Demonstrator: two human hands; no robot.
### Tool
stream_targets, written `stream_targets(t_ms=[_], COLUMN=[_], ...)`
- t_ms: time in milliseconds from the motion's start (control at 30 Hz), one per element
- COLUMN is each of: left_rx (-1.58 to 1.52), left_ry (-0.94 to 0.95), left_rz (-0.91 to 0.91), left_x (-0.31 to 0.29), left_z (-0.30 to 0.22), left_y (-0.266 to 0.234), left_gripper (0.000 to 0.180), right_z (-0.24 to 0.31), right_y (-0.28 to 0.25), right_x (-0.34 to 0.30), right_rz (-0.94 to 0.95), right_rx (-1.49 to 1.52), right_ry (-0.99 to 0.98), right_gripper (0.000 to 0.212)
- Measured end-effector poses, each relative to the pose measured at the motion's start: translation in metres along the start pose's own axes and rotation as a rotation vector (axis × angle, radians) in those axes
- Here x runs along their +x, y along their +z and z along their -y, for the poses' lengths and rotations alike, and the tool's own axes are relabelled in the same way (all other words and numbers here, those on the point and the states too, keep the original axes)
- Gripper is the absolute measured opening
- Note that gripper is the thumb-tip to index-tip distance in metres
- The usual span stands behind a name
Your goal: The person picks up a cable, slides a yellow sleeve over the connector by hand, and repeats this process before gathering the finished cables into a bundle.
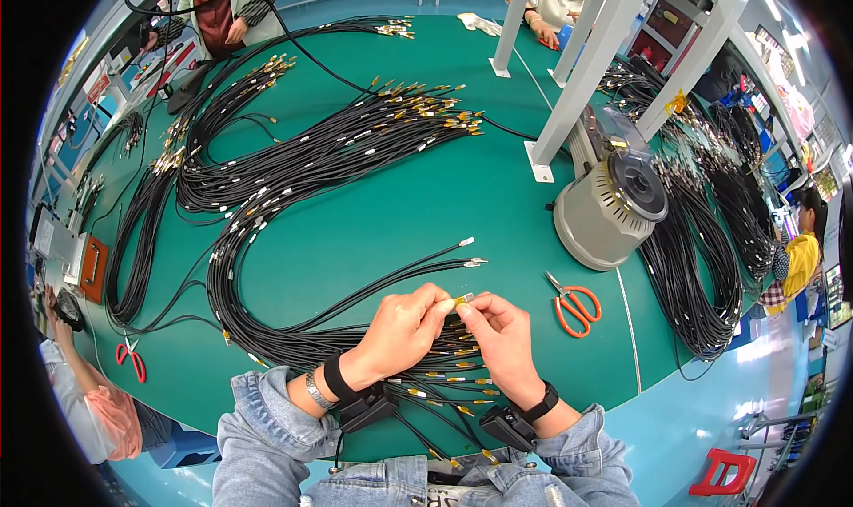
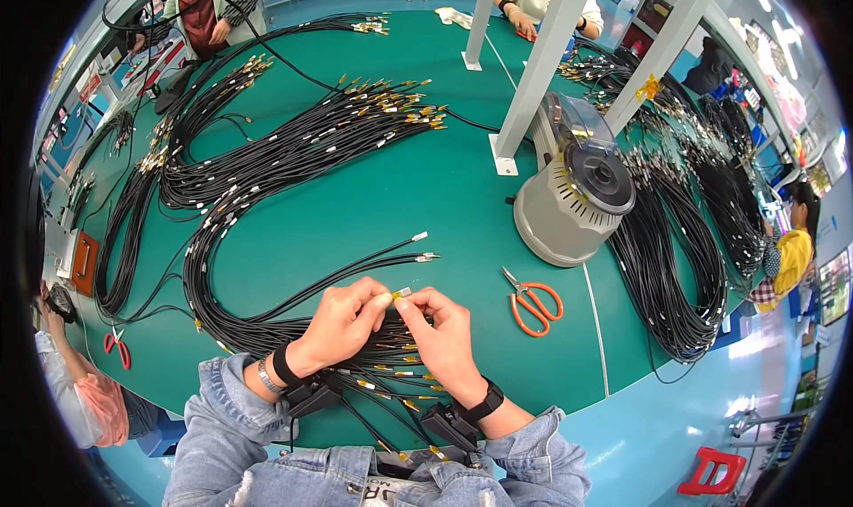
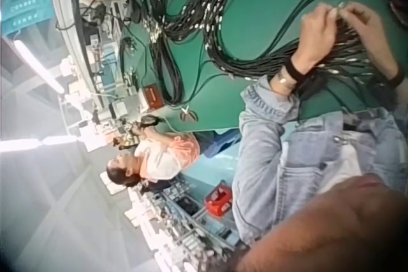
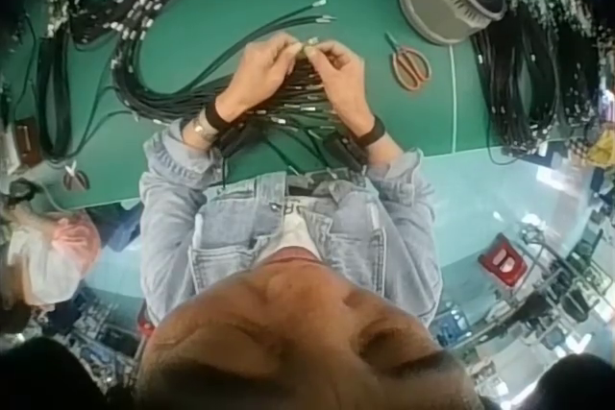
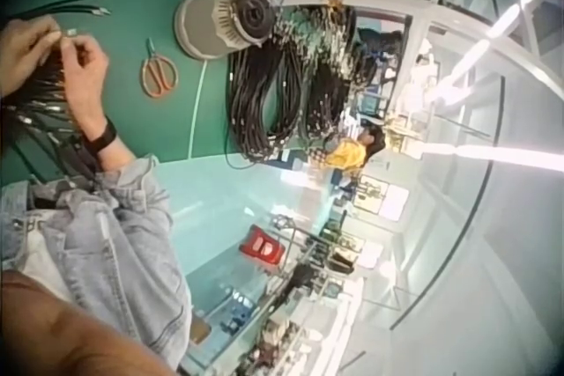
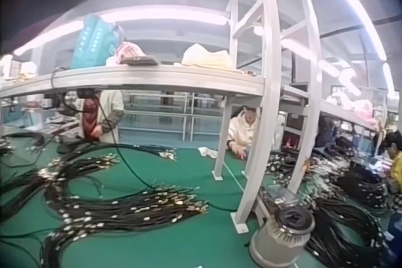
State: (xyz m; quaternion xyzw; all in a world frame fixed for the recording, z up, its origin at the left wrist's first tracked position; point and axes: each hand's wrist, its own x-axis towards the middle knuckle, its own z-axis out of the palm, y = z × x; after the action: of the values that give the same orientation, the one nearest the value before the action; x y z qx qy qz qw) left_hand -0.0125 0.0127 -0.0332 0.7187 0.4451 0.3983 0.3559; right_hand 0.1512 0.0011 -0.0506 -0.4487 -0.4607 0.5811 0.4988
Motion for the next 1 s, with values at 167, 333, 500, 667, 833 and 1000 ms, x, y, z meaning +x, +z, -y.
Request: stream_targets(t_ms=[167,333,500,667,833,1000], left_rx=[-0.040,-0.043,-0.082,-0.194,-0.424,-0.729], left_ry=[-0.023,-0.047,-0.038,-0.105,-0.212,-0.371], left_rz=[0.048,0.068,0.111,0.191,0.303,0.482], left_x=[0.000,0.001,0.002,0.005,0.003,0.005], left_z=[-0.002,-0.004,-0.002,0.001,0.007,0.007], left_y=[-0.004,-0.005,-0.011,-0.010,-0.015,-0.024], left_gripper=[0.014,0.014,0.016,0.021,0.026,0.030], right_z=[0.002,0.002,0.002,0.000,0.004,0.006], right_y=[0.001,0.001,0.004,0.001,0.009,0.001], right_x=[-0.001,-0.001,-0.002,-0.001,0.000,-0.004], right_rz=[0.010,0.009,-0.006,-0.033,-0.048,0.088], right_rx=[-0.006,0.006,-0.119,-0.120,0.060,-0.025], right_ry=[-0.008,-0.008,-0.132,-0.156,-0.072,-0.231], right_gripper=[0.013,0.014,0.009,0.008,0.005,0.003])
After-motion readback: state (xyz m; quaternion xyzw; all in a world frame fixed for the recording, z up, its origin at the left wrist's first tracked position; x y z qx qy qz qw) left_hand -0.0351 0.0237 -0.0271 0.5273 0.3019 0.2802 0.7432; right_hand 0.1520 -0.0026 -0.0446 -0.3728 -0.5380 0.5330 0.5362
